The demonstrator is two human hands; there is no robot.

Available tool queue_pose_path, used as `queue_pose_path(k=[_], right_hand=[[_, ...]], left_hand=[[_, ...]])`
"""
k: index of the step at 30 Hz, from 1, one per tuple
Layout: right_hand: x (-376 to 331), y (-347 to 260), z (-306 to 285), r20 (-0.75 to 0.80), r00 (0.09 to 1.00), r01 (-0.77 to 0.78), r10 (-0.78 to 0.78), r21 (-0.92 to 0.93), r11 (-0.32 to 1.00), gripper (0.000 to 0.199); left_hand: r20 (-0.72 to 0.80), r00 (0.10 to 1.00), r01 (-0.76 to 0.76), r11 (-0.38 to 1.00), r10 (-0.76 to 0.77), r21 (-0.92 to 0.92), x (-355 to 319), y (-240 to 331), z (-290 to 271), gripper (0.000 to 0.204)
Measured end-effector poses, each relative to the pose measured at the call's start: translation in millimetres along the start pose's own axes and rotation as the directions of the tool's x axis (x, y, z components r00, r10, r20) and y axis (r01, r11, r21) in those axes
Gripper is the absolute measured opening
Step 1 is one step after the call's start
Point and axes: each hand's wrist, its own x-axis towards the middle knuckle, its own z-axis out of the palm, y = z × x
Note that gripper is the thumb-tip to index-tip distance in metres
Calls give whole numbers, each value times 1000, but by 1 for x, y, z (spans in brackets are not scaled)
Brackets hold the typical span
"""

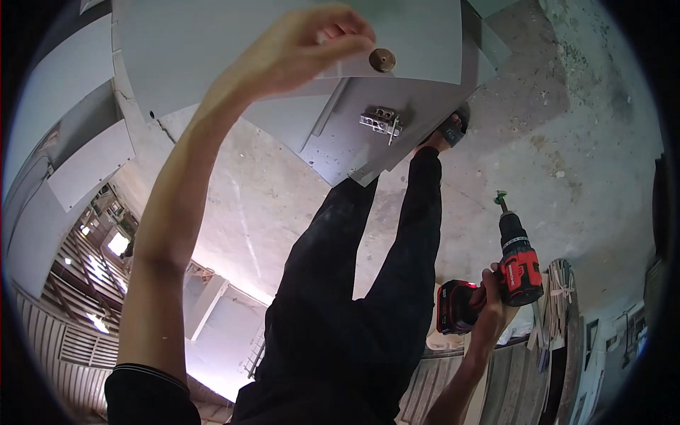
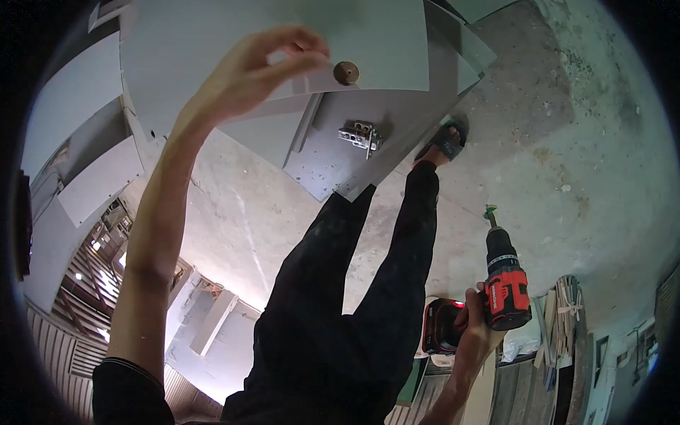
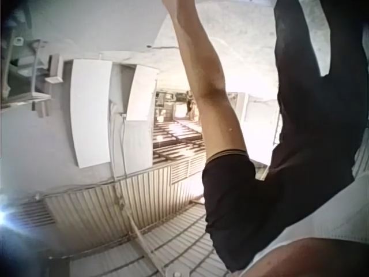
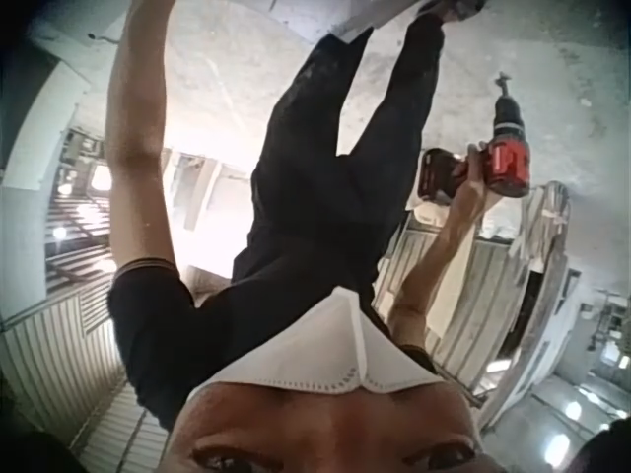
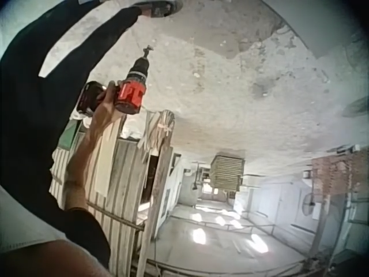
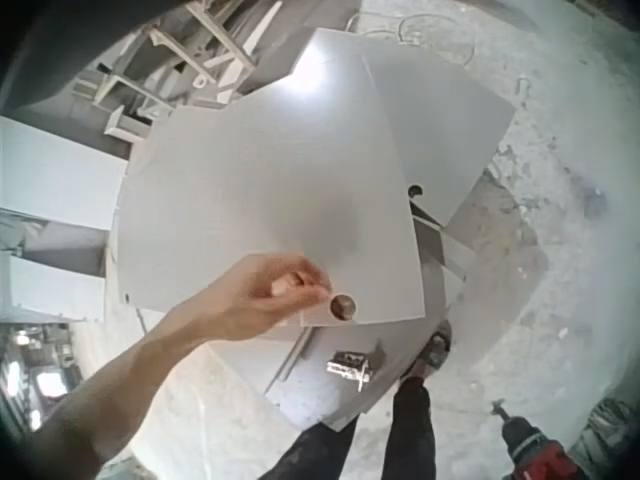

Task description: The recorder uses a power drill to make holes in composite furniture panels and then organizes the panels into stacks.

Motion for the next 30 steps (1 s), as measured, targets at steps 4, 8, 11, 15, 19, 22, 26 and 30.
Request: queue_pose_path(k=[4, 8, 11, 15, 19, 22, 26, 30], right_hand=[[0, 0, 1, -3, 1000, -17, 17, -3, 1000, 25], [-1, -1, 1, -1, 1000, 19, -19, -16, 1000, 27], [-2, -3, 1, 28, 999, 19, -19, 1, 1000, 30], [-5, -4, 3, 61, 994, 85, -86, 8, 996, 34], [-8, -3, 7, 52, 990, 134, -135, 12, 991, 33], [-7, -5, 8, 84, 989, 125, -124, -10, 992, 32], [2, -7, 3, 176, 979, 115, -106, -41, 993, 28], [21, -5, -13, 328, 944, 69, -45, -63, 996, 27]], left_hand=[[-200, 975, 17, 929, -97, -370, -24, -9, -9, 25], [-258, 950, -21, 790, -174, -613, -53, -13, 10, 33], [-192, 953, 29, 698, -236, -716, -83, -2, 39, 33], [-16, 939, 183, 539, -343, -822, -122, 21, 76, 27], [144, 906, 327, 442, -399, -835, -157, 41, 102, 22], [245, 875, 406, 357, -417, -842, -165, 38, 113, 21], [226, 876, 383, 330, -426, -862, -150, 35, 138, 23], [176, 878, 310, 247, -446, -918, -138, 37, 167, 27]])
